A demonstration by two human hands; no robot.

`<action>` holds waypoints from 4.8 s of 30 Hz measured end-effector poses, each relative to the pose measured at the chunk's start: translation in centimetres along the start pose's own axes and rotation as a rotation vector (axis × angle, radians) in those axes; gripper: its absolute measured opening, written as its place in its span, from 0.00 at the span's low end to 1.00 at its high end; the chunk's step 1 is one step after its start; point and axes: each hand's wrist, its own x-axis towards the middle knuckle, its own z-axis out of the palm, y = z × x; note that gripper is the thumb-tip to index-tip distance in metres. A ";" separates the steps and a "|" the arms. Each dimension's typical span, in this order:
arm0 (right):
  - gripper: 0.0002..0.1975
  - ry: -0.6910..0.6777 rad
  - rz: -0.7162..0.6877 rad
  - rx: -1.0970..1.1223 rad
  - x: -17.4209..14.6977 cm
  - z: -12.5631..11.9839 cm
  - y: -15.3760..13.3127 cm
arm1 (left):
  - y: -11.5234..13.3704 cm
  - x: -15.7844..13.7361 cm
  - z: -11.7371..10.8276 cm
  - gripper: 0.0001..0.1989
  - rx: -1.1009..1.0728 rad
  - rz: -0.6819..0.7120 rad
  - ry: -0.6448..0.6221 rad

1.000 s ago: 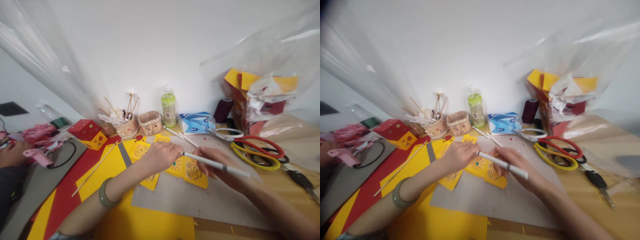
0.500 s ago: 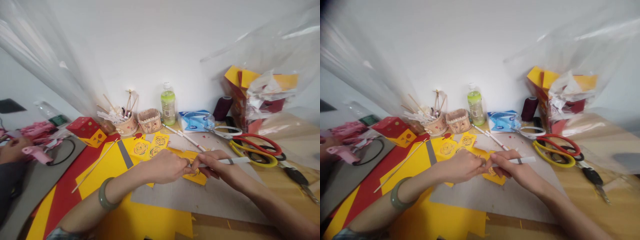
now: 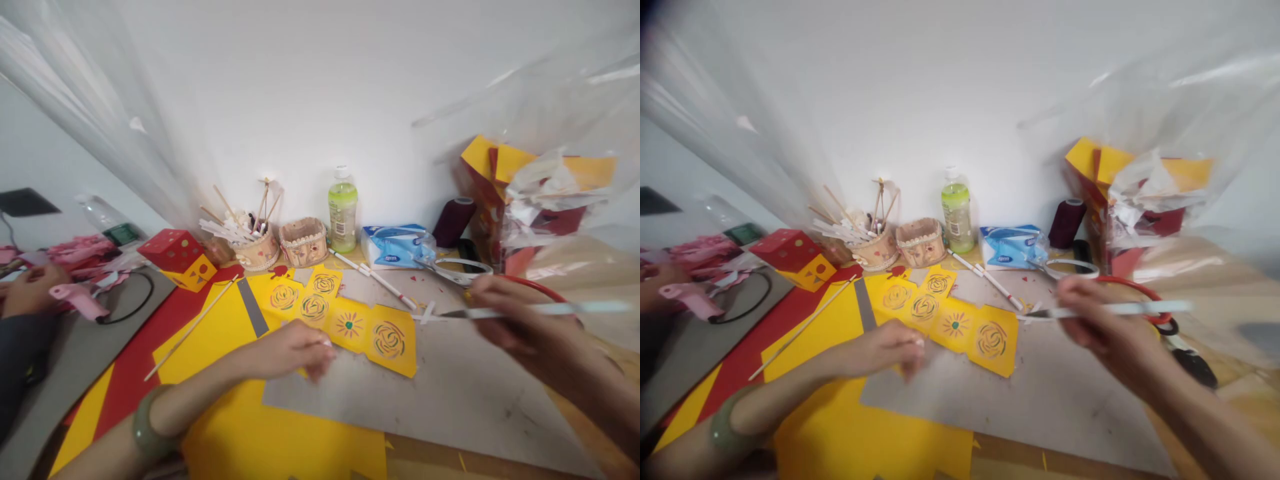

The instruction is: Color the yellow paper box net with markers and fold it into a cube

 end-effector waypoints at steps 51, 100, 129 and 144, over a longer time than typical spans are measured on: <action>0.12 -0.278 -0.125 -0.420 3.1 3.8 5.3 | -2.4 4.2 5.8 0.17 0.969 0.409 0.398; 0.11 -0.206 -0.125 -0.446 2.9 2.8 3.5 | -2.4 4.3 5.8 0.18 0.945 0.412 0.385; 0.10 -0.268 -0.111 -0.457 2.8 3.0 3.9 | -2.6 4.3 5.9 0.17 0.941 0.429 0.413; 0.10 -0.280 -0.122 -0.482 2.7 2.9 3.9 | -2.4 4.3 5.8 0.17 0.928 0.444 0.435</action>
